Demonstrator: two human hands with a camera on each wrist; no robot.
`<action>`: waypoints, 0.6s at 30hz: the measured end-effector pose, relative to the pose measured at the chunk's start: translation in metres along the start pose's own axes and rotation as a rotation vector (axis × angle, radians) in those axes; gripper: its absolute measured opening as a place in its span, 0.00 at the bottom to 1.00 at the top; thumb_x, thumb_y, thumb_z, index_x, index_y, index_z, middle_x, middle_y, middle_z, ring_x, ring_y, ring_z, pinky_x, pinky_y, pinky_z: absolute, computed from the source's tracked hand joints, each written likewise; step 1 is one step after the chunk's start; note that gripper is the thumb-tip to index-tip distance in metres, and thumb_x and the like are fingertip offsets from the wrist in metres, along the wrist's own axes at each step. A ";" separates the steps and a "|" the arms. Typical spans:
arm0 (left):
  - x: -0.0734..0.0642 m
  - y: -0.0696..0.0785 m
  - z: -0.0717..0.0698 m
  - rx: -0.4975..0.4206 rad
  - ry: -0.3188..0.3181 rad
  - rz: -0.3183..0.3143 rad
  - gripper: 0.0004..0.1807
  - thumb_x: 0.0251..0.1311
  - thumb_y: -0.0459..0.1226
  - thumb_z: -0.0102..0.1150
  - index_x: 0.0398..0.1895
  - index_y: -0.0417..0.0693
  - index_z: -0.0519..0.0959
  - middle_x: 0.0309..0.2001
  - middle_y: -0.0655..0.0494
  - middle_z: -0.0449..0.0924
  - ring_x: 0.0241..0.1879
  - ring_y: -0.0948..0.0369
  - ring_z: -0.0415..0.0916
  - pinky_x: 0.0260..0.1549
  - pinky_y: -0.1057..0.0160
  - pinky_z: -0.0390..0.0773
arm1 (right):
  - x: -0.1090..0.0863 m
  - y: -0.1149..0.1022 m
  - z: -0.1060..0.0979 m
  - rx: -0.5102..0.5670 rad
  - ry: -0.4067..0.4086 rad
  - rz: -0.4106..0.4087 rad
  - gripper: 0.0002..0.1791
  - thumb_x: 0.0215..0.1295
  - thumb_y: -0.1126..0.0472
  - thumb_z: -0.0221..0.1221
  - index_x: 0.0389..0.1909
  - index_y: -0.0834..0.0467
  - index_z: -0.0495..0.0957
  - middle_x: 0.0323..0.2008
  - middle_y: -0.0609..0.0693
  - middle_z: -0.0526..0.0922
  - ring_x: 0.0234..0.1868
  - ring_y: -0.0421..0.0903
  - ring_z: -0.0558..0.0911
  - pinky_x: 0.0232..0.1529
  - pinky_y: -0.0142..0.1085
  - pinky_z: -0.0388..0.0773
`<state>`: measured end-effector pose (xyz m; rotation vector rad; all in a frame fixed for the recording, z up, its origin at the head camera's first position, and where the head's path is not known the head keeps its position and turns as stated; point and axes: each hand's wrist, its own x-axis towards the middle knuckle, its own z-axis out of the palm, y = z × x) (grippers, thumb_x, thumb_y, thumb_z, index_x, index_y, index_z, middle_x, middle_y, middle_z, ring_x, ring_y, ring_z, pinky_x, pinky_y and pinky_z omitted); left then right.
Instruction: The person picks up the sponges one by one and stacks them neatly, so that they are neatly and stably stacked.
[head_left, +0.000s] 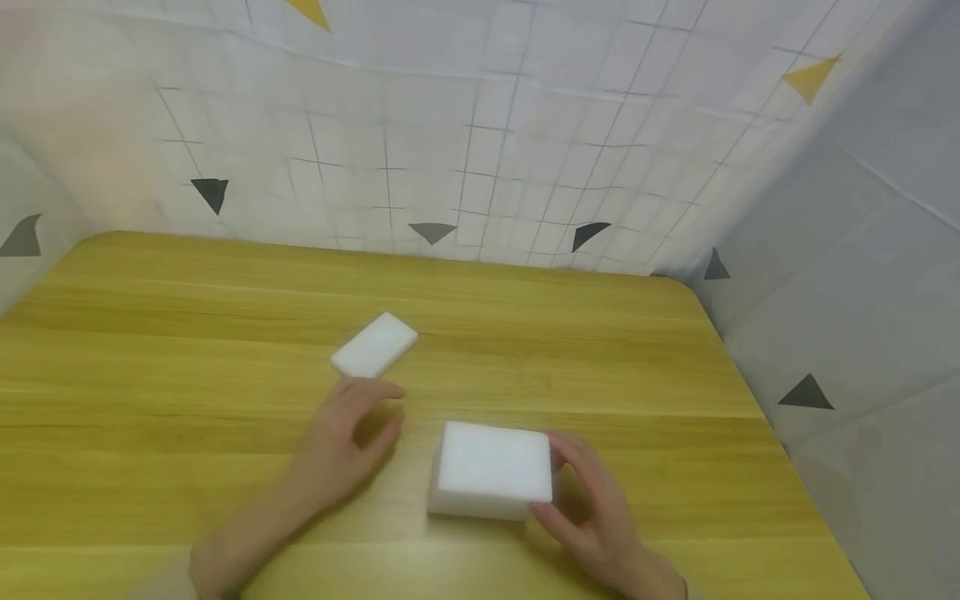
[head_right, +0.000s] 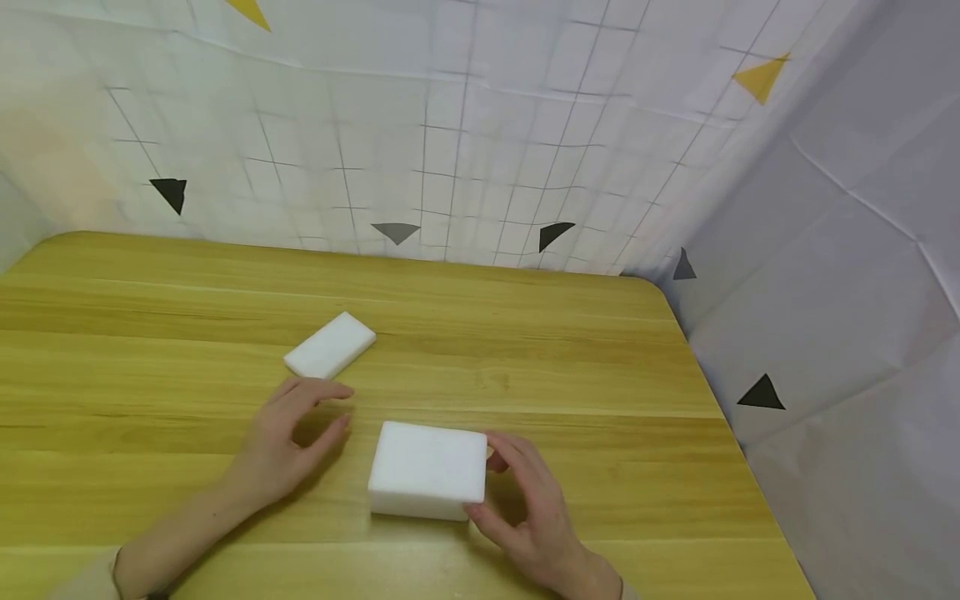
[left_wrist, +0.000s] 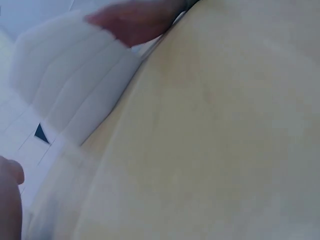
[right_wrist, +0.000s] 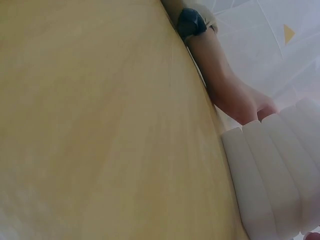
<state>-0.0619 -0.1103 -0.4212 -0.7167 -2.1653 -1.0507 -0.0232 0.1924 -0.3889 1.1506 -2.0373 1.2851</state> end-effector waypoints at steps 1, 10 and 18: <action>0.001 -0.004 -0.002 0.031 0.001 -0.012 0.18 0.48 0.34 0.64 0.46 0.46 0.79 0.46 0.58 0.79 0.47 0.59 0.72 0.52 0.68 0.70 | 0.000 0.000 0.000 -0.001 0.000 0.001 0.29 0.58 0.61 0.63 0.53 0.78 0.67 0.45 0.58 0.76 0.42 0.44 0.73 0.45 0.29 0.71; 0.005 -0.031 -0.018 0.225 0.055 -0.191 0.26 0.41 0.41 0.71 0.45 0.42 0.76 0.53 0.46 0.72 0.52 0.47 0.65 0.46 0.52 0.68 | 0.000 -0.001 0.000 -0.013 0.000 0.002 0.29 0.58 0.60 0.63 0.54 0.77 0.67 0.45 0.57 0.76 0.43 0.43 0.73 0.46 0.29 0.71; 0.003 -0.032 -0.020 0.277 0.023 -0.354 0.34 0.40 0.44 0.73 0.51 0.40 0.72 0.53 0.42 0.69 0.52 0.44 0.61 0.46 0.48 0.65 | 0.000 0.001 0.001 -0.007 0.005 -0.021 0.30 0.58 0.60 0.63 0.53 0.78 0.67 0.45 0.58 0.76 0.43 0.44 0.73 0.45 0.29 0.71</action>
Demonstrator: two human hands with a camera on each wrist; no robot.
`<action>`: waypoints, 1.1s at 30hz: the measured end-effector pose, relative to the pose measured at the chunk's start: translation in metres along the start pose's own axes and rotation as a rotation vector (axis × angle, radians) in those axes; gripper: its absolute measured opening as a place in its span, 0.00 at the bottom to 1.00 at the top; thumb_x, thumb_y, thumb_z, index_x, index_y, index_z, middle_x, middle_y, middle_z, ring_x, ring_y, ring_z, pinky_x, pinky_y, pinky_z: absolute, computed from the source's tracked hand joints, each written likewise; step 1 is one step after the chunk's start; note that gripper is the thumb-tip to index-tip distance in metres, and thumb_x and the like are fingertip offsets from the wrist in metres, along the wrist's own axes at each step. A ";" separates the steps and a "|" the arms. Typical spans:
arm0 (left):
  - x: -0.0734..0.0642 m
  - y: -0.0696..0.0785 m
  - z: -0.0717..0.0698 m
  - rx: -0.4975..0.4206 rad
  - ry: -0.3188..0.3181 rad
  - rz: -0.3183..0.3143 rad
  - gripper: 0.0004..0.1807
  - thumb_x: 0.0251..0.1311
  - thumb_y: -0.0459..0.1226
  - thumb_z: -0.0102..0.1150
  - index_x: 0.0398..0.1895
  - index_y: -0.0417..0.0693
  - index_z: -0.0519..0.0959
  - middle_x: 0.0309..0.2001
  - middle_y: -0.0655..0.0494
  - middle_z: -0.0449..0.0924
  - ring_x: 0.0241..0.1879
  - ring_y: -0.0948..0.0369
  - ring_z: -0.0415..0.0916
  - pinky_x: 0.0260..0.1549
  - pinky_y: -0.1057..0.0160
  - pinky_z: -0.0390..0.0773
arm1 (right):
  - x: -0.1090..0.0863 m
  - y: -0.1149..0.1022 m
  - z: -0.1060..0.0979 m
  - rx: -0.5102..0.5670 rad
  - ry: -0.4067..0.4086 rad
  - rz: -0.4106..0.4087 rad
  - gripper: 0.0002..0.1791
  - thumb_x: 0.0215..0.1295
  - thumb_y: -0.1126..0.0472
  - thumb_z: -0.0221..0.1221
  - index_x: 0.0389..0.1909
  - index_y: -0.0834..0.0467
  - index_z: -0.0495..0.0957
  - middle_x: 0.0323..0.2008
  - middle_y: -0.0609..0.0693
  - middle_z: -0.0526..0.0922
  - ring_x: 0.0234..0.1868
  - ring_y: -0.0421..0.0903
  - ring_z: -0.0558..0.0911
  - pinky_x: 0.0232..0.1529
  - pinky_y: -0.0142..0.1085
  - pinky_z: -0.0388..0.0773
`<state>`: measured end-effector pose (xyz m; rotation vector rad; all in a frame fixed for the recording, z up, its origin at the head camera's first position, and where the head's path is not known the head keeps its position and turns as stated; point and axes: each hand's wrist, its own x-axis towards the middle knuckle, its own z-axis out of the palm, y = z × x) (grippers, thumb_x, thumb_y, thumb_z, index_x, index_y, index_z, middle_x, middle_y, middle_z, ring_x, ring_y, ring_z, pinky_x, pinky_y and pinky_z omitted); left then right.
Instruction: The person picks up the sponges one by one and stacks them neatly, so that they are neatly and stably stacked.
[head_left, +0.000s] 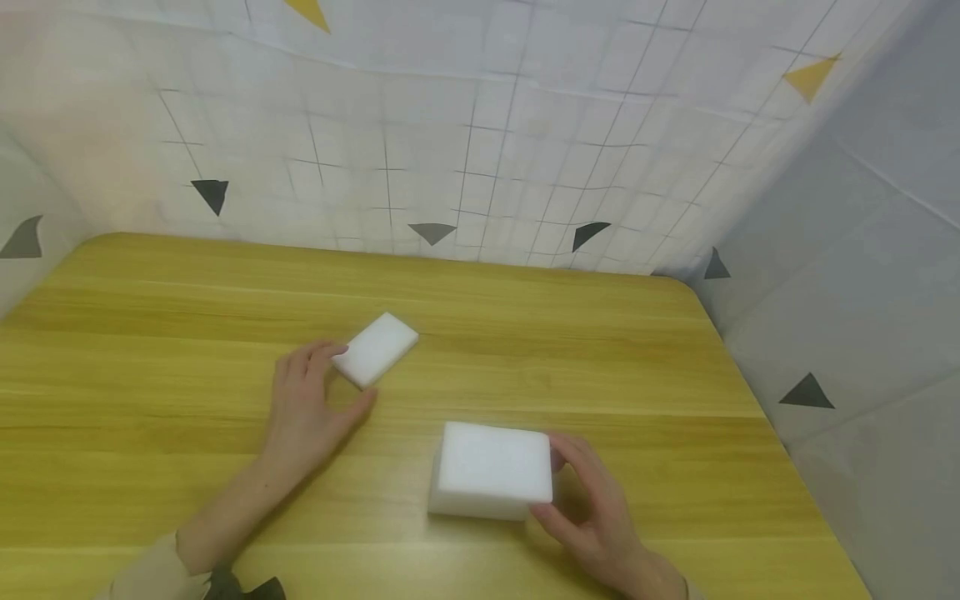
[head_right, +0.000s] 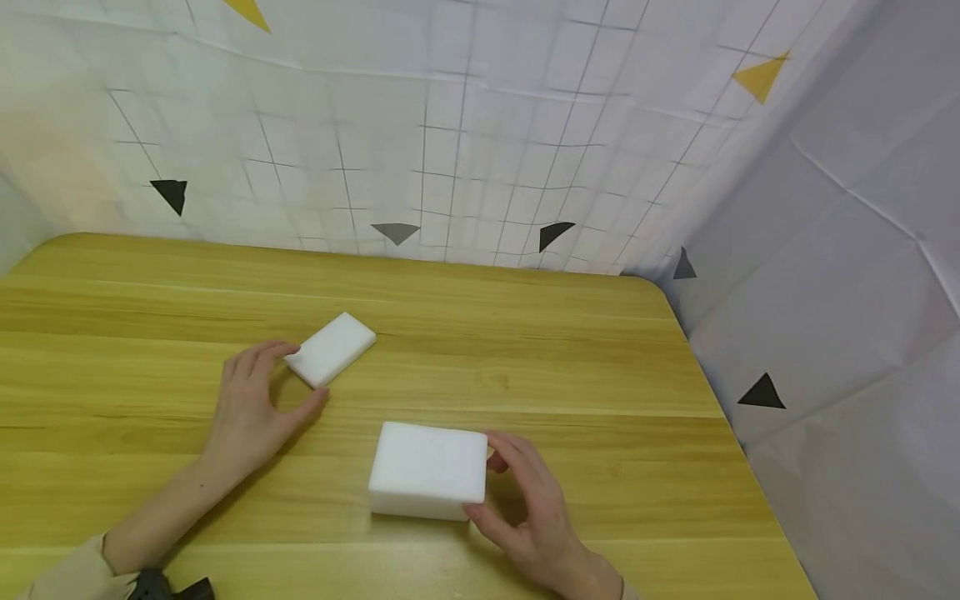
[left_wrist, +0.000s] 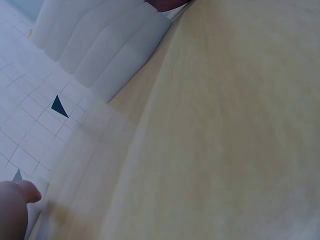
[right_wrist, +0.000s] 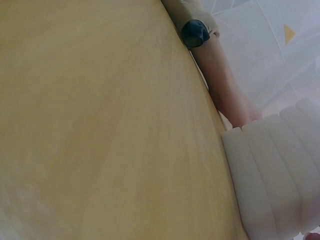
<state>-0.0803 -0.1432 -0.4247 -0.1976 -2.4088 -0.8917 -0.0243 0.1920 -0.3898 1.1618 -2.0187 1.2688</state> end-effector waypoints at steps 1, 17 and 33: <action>0.000 0.000 0.000 0.005 -0.010 -0.014 0.34 0.41 0.44 0.73 0.52 0.40 0.72 0.53 0.42 0.69 0.52 0.44 0.61 0.46 0.47 0.65 | 0.000 0.000 0.000 -0.001 0.000 -0.002 0.30 0.58 0.60 0.63 0.53 0.78 0.67 0.45 0.58 0.76 0.43 0.44 0.73 0.45 0.29 0.71; -0.002 0.003 0.001 0.046 -0.098 -0.055 0.28 0.48 0.47 0.68 0.50 0.44 0.74 0.50 0.44 0.72 0.50 0.46 0.63 0.45 0.46 0.64 | 0.000 0.001 0.001 -0.007 0.010 -0.020 0.29 0.59 0.60 0.63 0.53 0.79 0.67 0.44 0.58 0.76 0.42 0.44 0.73 0.46 0.29 0.71; -0.004 0.001 0.002 0.086 -0.063 -0.001 0.27 0.44 0.48 0.69 0.49 0.50 0.78 0.47 0.43 0.72 0.47 0.46 0.64 0.45 0.44 0.61 | 0.000 0.001 0.001 -0.014 0.007 -0.014 0.30 0.59 0.60 0.63 0.53 0.78 0.67 0.45 0.58 0.76 0.42 0.44 0.73 0.45 0.29 0.71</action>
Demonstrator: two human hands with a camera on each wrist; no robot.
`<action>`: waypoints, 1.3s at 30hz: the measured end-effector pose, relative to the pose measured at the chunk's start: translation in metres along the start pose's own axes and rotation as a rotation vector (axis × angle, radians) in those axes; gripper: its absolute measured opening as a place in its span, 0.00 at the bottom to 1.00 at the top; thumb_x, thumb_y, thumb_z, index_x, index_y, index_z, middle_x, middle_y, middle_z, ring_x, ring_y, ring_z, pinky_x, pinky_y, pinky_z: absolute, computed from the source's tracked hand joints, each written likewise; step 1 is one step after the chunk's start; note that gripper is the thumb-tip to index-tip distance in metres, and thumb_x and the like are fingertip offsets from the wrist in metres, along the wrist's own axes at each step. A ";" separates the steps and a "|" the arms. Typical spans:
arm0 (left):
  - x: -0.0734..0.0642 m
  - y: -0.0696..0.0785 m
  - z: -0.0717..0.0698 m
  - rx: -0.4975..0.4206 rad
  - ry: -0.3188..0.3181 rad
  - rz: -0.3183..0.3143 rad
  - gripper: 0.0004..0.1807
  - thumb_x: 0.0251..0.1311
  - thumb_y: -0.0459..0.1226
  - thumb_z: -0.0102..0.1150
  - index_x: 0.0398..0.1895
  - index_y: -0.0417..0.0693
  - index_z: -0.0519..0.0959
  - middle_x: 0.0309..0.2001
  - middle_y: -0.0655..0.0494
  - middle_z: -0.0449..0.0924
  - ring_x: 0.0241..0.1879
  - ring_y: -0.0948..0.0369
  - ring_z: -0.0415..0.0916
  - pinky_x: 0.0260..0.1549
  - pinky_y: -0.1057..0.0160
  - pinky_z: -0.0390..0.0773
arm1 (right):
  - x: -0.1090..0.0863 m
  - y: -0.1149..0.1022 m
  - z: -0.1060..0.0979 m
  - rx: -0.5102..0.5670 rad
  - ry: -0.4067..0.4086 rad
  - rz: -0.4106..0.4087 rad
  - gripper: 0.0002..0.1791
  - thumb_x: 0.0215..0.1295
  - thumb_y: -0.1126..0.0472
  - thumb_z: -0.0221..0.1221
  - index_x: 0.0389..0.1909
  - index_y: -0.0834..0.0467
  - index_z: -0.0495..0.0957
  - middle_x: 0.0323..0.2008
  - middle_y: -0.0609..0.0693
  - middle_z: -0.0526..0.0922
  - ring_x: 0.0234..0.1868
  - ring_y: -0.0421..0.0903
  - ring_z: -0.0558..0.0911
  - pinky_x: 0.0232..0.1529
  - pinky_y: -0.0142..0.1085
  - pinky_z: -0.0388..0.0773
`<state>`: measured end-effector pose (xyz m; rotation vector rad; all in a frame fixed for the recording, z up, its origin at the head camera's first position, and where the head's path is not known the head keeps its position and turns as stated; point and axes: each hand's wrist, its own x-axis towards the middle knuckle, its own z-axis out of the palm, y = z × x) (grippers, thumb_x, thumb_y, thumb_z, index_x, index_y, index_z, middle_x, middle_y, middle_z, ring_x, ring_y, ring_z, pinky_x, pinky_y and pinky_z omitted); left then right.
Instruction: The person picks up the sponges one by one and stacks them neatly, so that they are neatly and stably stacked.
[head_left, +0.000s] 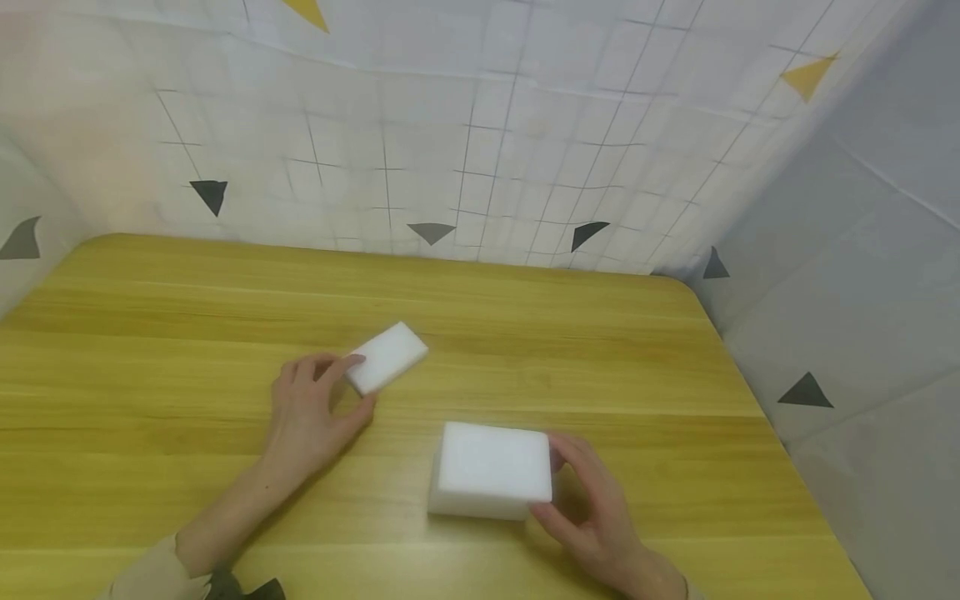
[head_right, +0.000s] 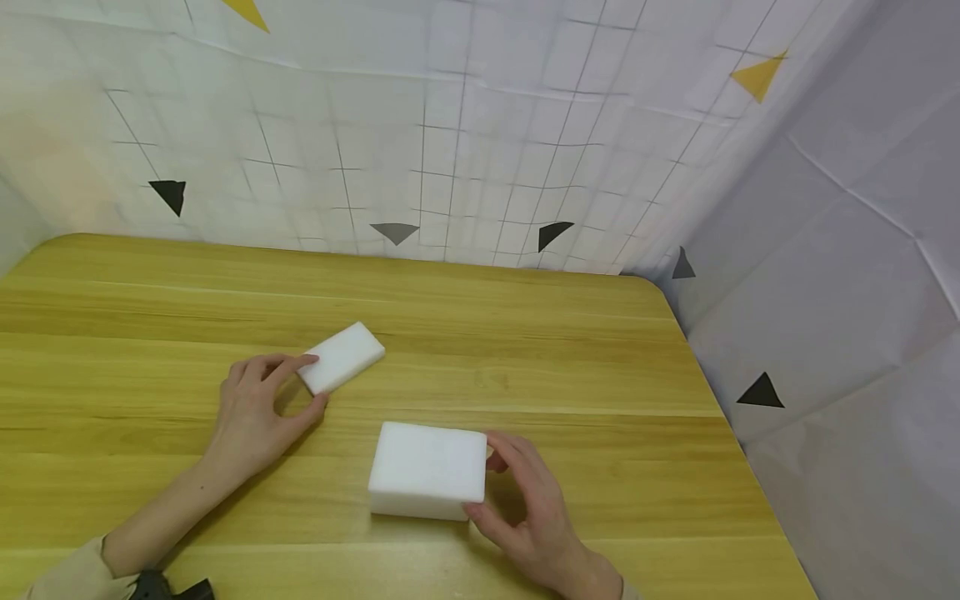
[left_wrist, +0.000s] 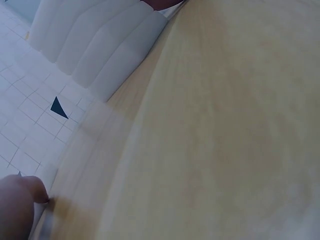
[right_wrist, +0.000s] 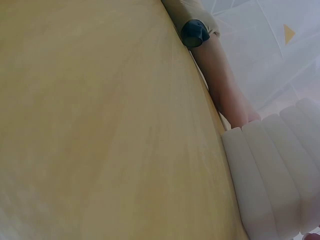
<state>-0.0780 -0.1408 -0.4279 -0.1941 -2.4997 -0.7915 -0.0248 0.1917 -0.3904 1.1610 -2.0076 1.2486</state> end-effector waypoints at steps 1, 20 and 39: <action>0.000 0.000 0.000 0.002 0.001 0.005 0.27 0.44 0.48 0.69 0.49 0.50 0.79 0.47 0.44 0.72 0.47 0.46 0.64 0.45 0.44 0.61 | 0.000 0.000 0.000 0.001 0.001 -0.002 0.30 0.59 0.60 0.63 0.53 0.78 0.67 0.45 0.58 0.76 0.42 0.44 0.73 0.45 0.29 0.71; 0.001 0.004 -0.003 -0.081 -0.003 -0.018 0.34 0.42 0.46 0.72 0.55 0.43 0.74 0.49 0.47 0.76 0.50 0.52 0.65 0.44 0.48 0.72 | 0.001 0.001 0.001 -0.003 0.005 -0.023 0.30 0.59 0.59 0.62 0.53 0.79 0.67 0.44 0.59 0.76 0.42 0.45 0.72 0.44 0.30 0.71; 0.002 0.006 -0.003 -0.193 0.116 0.189 0.33 0.37 0.44 0.69 0.52 0.43 0.76 0.49 0.49 0.77 0.49 0.54 0.67 0.44 0.56 0.69 | 0.002 0.000 0.001 0.004 0.008 -0.031 0.30 0.59 0.59 0.62 0.52 0.80 0.67 0.44 0.59 0.76 0.42 0.45 0.72 0.45 0.30 0.71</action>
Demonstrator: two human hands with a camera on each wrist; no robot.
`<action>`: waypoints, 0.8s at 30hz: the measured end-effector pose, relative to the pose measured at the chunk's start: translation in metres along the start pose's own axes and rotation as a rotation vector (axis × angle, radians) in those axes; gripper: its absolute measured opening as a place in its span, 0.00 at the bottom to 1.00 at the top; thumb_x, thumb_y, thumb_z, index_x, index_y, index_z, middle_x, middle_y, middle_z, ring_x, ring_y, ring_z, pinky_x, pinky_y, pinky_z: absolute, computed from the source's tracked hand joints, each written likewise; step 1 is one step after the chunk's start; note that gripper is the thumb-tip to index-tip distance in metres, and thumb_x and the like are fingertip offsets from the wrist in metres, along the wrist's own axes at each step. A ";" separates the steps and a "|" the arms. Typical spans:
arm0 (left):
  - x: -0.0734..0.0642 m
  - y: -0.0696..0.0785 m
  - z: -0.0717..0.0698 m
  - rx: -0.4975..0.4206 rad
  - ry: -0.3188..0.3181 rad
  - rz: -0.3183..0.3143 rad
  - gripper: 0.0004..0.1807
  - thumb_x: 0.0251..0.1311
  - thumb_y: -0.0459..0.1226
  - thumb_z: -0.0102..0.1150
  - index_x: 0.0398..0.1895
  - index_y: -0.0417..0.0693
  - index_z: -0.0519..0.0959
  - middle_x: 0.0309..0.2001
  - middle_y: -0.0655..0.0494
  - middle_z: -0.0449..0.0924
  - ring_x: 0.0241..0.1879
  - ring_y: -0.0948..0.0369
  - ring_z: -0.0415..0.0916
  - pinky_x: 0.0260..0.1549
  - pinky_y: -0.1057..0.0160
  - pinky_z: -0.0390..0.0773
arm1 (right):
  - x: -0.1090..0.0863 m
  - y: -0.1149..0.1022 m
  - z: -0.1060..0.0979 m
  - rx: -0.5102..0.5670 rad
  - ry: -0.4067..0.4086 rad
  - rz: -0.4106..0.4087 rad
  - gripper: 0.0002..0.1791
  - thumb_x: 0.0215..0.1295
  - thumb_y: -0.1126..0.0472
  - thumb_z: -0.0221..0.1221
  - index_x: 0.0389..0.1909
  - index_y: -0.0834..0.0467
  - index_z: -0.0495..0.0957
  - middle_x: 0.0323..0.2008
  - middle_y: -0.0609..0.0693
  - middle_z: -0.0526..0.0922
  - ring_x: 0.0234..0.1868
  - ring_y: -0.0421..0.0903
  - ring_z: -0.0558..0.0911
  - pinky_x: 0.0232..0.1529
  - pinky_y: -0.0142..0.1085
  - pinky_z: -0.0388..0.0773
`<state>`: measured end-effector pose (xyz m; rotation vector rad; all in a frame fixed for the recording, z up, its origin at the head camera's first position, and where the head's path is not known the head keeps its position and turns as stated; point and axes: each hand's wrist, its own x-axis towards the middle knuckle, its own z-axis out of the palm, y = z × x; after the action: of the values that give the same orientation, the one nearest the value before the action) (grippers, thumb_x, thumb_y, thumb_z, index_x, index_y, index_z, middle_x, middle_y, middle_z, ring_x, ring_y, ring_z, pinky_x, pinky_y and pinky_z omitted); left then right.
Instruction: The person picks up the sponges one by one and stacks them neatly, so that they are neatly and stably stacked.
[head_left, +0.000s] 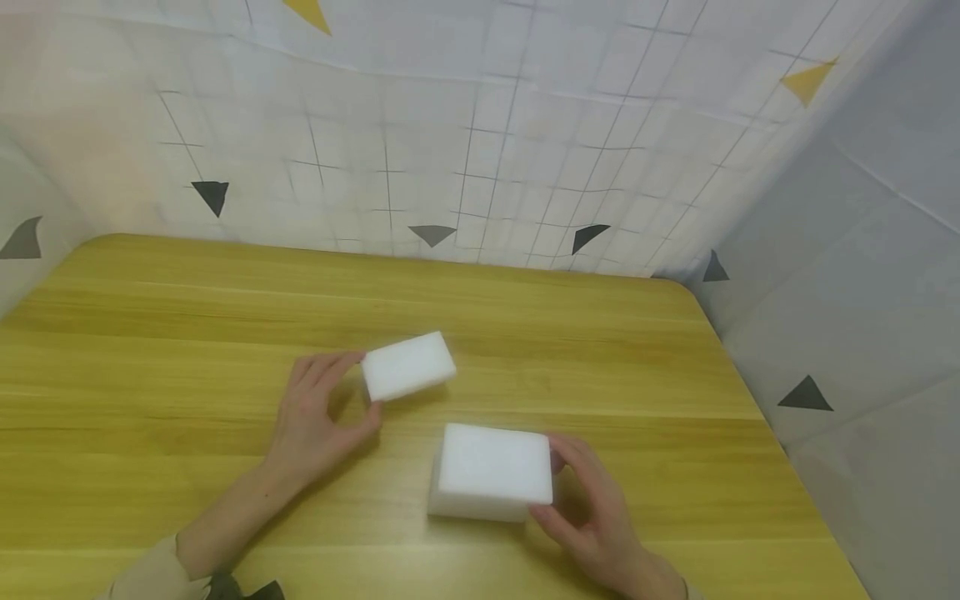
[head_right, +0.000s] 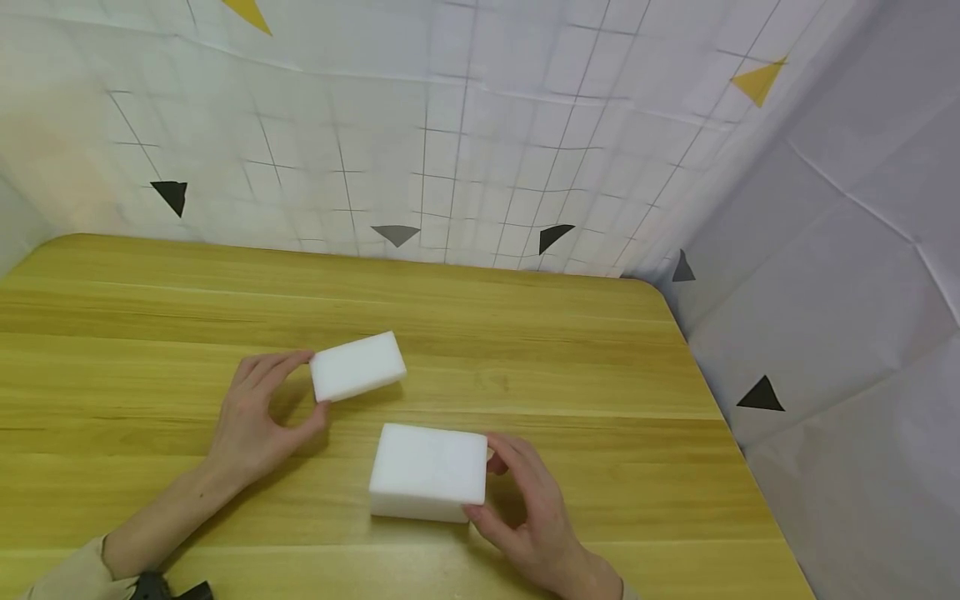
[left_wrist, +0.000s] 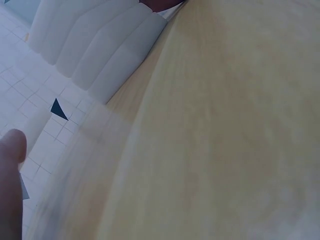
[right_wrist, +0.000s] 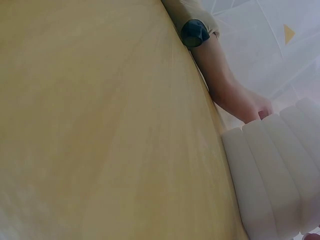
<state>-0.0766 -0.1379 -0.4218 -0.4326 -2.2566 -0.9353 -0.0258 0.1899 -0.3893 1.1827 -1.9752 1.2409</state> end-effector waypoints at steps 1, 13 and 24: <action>0.000 0.000 0.000 -0.006 0.001 0.006 0.33 0.37 0.45 0.68 0.53 0.43 0.76 0.49 0.50 0.77 0.49 0.55 0.67 0.44 0.57 0.69 | 0.000 0.000 0.000 -0.001 0.001 0.000 0.30 0.59 0.59 0.62 0.52 0.80 0.67 0.44 0.59 0.76 0.42 0.45 0.72 0.44 0.30 0.71; 0.004 0.007 0.001 -0.121 0.131 0.148 0.30 0.37 0.42 0.62 0.49 0.40 0.78 0.46 0.49 0.79 0.45 0.52 0.68 0.46 0.66 0.66 | 0.000 -0.001 0.000 -0.012 -0.004 0.022 0.30 0.59 0.59 0.63 0.53 0.79 0.67 0.44 0.58 0.76 0.42 0.44 0.72 0.45 0.29 0.71; 0.009 0.016 0.001 -0.245 0.248 0.308 0.28 0.49 0.49 0.63 0.42 0.31 0.80 0.40 0.41 0.79 0.41 0.50 0.70 0.48 0.68 0.67 | -0.001 0.001 0.000 -0.004 -0.002 0.006 0.30 0.59 0.60 0.63 0.52 0.79 0.67 0.44 0.59 0.76 0.42 0.44 0.72 0.45 0.29 0.72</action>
<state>-0.0760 -0.1257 -0.4084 -0.7083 -1.7973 -1.0417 -0.0262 0.1904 -0.3900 1.1779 -1.9828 1.2390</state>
